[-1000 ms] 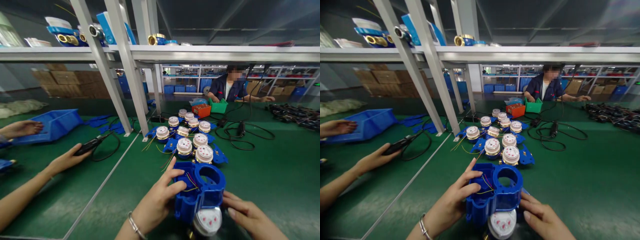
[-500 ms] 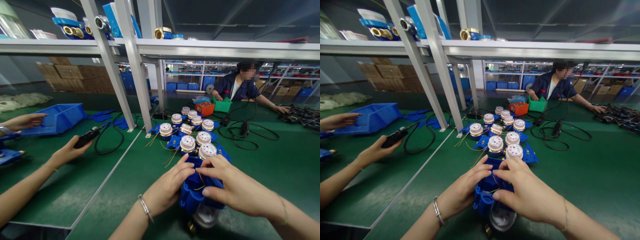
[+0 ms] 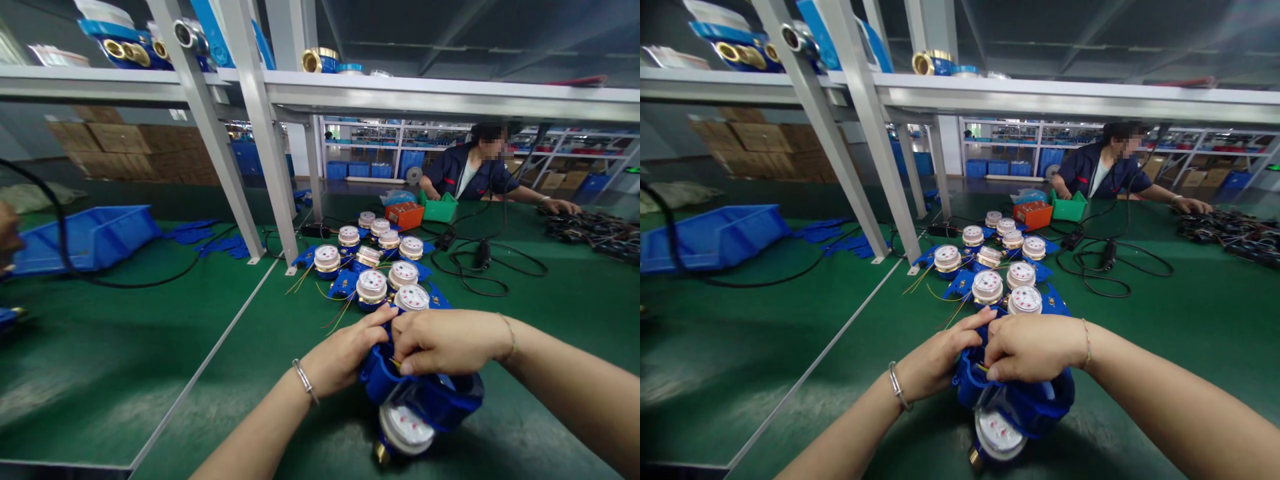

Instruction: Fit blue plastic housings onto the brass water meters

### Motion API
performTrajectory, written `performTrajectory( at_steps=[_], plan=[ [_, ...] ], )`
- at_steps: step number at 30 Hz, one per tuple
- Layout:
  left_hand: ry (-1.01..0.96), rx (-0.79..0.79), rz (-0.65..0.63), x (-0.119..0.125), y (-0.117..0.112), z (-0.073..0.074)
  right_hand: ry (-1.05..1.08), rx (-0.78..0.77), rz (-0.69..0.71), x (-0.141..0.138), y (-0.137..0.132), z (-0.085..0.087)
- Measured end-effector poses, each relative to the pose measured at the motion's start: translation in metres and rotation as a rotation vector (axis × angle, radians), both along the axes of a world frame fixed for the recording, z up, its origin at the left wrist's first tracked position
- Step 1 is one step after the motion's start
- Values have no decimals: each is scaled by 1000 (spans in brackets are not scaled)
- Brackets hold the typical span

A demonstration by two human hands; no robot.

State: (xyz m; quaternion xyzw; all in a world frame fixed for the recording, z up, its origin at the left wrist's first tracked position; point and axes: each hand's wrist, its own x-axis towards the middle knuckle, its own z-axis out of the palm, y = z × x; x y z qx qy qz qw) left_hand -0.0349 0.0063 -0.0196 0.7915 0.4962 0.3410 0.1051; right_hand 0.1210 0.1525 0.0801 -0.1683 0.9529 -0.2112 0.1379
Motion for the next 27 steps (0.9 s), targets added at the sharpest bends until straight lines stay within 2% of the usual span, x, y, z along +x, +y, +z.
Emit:
performTrajectory(
  at_steps=[4, 7, 9, 13, 15, 17, 22, 24, 27],
  plan=[
    [-57, 56, 53, 1, 2, -10, 105, -193, -270, 9, 5, -18],
    [-47, 17, 119, -1, -1, -7, 155, -279, -430, 16, 5, -28],
    [-13, -82, 180, -5, -5, 3, 183, -298, -503, 19, 2, -31],
    [-51, -211, 247, -8, -18, 39, 279, -307, -578, 23, -10, -36],
    [-150, -220, 270, 0, -21, 53, 318, -339, -629, 25, -18, -40],
    [-233, -229, 310, 16, -21, 60, 338, -389, -697, 26, -23, -46],
    [-175, -285, 482, 56, -6, 51, 393, -452, -749, 27, -25, -54],
    [-160, -272, 502, 62, 2, 46, 459, -407, -711, 27, -24, -54],
    [-189, -262, 460, 59, 12, 43, 540, -354, -640, 24, -24, -50]
  ],
)
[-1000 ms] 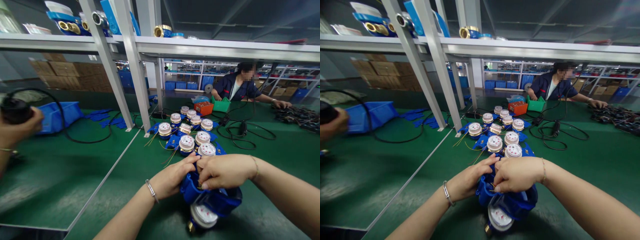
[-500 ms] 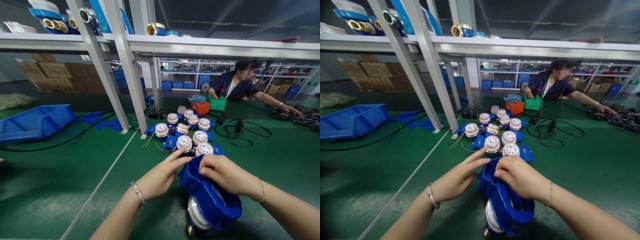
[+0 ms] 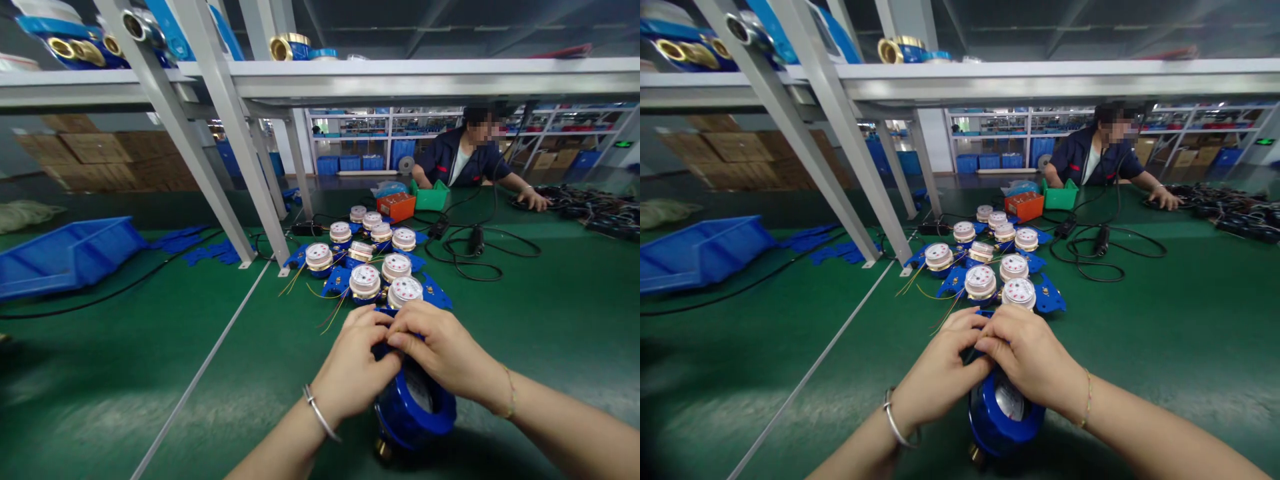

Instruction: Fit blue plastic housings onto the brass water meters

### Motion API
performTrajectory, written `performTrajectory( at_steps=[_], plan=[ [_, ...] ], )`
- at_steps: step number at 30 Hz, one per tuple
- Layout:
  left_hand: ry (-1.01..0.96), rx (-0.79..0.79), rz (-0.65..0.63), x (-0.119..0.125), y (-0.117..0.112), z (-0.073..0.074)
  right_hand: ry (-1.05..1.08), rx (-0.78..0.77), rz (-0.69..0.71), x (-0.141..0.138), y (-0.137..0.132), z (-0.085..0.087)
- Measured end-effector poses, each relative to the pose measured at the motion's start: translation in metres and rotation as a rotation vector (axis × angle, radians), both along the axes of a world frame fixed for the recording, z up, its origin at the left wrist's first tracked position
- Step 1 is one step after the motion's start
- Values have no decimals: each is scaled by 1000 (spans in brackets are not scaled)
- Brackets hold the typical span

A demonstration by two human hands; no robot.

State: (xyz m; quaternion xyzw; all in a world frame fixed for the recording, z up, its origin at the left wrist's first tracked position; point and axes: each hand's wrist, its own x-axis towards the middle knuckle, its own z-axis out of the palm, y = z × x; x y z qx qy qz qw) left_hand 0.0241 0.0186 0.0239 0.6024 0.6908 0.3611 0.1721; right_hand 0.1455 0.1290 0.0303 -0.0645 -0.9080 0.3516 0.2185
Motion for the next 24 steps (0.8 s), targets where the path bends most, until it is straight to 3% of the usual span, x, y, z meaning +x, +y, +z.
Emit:
performTrajectory(
  at_steps=[5, 10, 13, 18, 21, 24],
  plan=[
    [-120, 18, -47, -9, -1, -4, 42, -44, -3, 8, 11, -3],
    [-276, 27, -4, -16, -10, -20, -69, -434, 45, 42, 27, -47],
    [-309, 35, -22, -20, -9, -25, -63, -593, 50, 49, 27, -71],
    [-295, 10, -92, -23, -6, -28, 45, -805, -35, 29, 28, -78],
    [-293, -23, -51, -20, -10, -30, 102, -784, -98, 18, 27, -76],
    [-278, -20, 11, -14, -12, -34, 237, -615, -284, 18, 20, -75]
  ],
)
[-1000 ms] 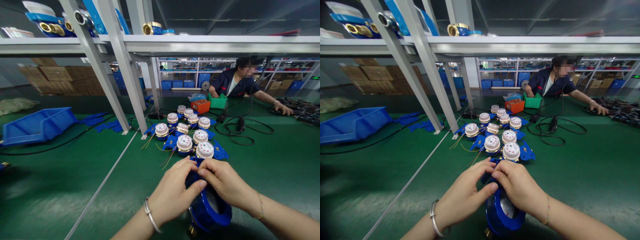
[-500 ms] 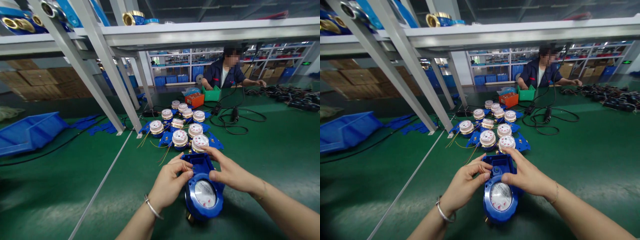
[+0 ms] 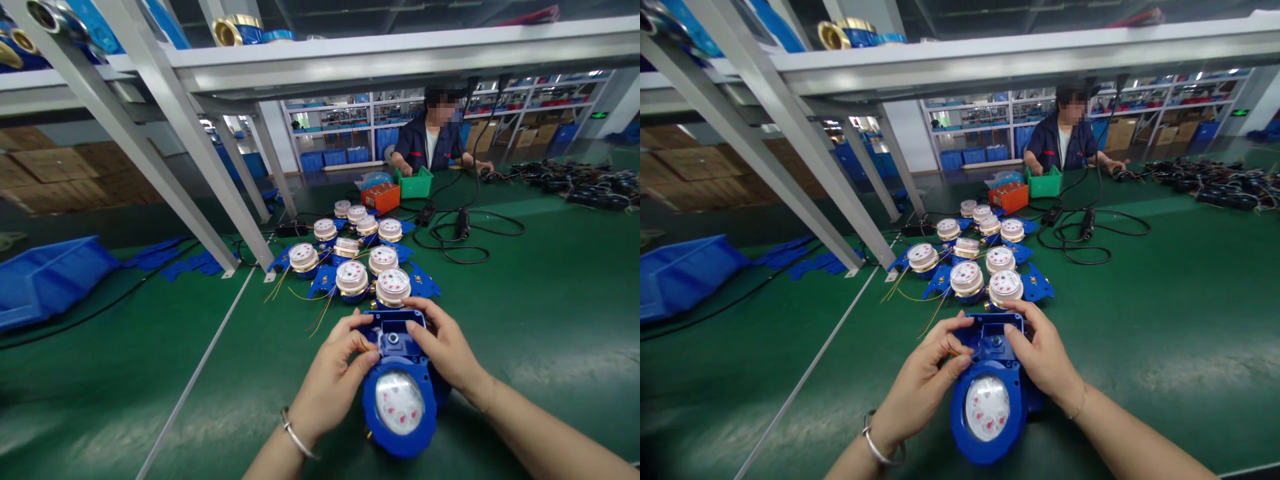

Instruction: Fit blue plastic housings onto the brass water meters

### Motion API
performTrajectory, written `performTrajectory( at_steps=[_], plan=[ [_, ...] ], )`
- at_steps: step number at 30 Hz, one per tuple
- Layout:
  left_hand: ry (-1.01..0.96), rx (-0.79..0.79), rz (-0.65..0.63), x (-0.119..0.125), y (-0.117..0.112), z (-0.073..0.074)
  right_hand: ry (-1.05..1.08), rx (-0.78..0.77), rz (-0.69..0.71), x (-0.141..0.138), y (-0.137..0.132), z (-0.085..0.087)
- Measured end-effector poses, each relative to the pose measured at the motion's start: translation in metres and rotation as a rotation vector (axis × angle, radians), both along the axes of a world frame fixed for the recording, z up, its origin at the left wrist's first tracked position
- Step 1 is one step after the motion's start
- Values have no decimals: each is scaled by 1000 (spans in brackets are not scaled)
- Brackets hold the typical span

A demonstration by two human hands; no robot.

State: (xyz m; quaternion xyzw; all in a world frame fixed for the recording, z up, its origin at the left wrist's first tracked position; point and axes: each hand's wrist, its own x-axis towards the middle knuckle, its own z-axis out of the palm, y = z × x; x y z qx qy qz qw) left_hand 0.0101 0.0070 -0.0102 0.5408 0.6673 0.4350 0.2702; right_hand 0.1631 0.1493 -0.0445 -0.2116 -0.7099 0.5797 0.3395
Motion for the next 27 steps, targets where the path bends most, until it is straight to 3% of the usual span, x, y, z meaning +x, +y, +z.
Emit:
performTrajectory(
  at_steps=[5, 10, 15, 18, 22, 27],
  plan=[
    [1, 39, 56, 8, 10, 1, -42, 228, -256, 25, -18, 3],
    [-51, -37, -142, 9, 37, 14, -137, 319, -287, 71, -37, -17],
    [-81, -158, -223, 14, 55, 19, -186, 219, -311, 90, -48, -38],
    [9, -163, -168, 20, 56, 18, -138, 87, -317, 86, -51, -38],
    [115, -173, -85, 20, 53, 14, -189, -74, -210, 82, -50, -32],
    [-109, -245, -107, 13, 49, 3, -168, -211, -221, 81, -53, -29]
  ],
)
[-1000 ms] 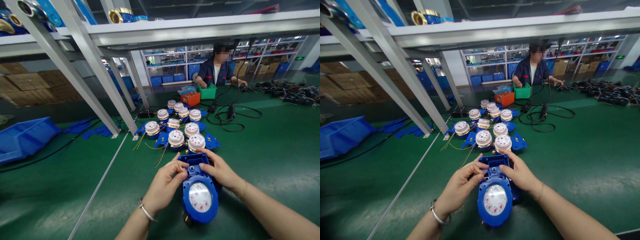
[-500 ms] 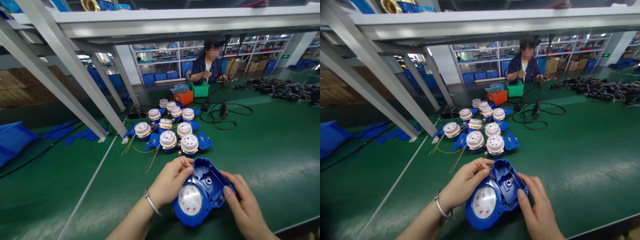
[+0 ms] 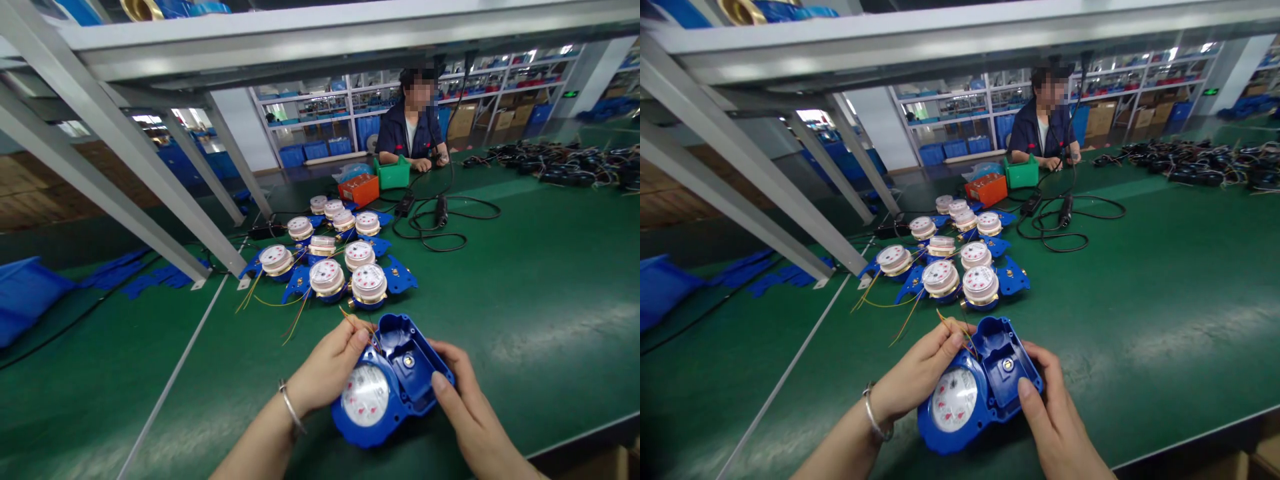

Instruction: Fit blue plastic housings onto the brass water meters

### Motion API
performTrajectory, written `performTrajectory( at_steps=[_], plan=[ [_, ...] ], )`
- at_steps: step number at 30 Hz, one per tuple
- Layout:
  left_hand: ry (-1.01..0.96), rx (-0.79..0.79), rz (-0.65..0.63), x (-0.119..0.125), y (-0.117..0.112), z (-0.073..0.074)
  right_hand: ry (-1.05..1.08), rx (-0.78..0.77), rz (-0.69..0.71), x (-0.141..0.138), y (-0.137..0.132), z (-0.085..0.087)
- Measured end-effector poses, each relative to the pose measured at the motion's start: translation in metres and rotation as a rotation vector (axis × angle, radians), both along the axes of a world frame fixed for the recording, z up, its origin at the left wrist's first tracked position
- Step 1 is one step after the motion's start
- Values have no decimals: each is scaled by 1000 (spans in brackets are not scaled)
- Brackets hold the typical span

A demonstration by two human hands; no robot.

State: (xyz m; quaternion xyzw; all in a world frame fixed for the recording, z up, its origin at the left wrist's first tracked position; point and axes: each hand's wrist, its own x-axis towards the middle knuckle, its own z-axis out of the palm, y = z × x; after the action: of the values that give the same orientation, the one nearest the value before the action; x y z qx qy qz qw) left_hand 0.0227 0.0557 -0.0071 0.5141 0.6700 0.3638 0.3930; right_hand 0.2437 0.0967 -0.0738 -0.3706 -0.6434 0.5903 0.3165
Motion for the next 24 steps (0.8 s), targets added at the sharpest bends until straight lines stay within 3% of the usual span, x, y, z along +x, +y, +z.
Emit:
performTrajectory(
  at_steps=[5, 9, 12, 14, 19, 24],
  plan=[
    [-291, -70, 104, 28, -27, -10, 129, -177, -5, -17, 13, 2],
    [-746, -102, 391, 60, -56, -21, 143, -208, 104, -35, 35, 10],
    [-838, -18, 608, 60, -64, -28, 112, -254, 206, -41, 38, 11],
    [-869, -20, 590, 52, -63, -29, 122, -354, 216, -40, 34, 11],
    [-908, -36, 405, 33, -59, -35, 222, -643, 129, -37, 18, 16],
    [-918, 21, 379, 31, -57, -46, 161, -639, 92, -38, 16, 25]
  ],
)
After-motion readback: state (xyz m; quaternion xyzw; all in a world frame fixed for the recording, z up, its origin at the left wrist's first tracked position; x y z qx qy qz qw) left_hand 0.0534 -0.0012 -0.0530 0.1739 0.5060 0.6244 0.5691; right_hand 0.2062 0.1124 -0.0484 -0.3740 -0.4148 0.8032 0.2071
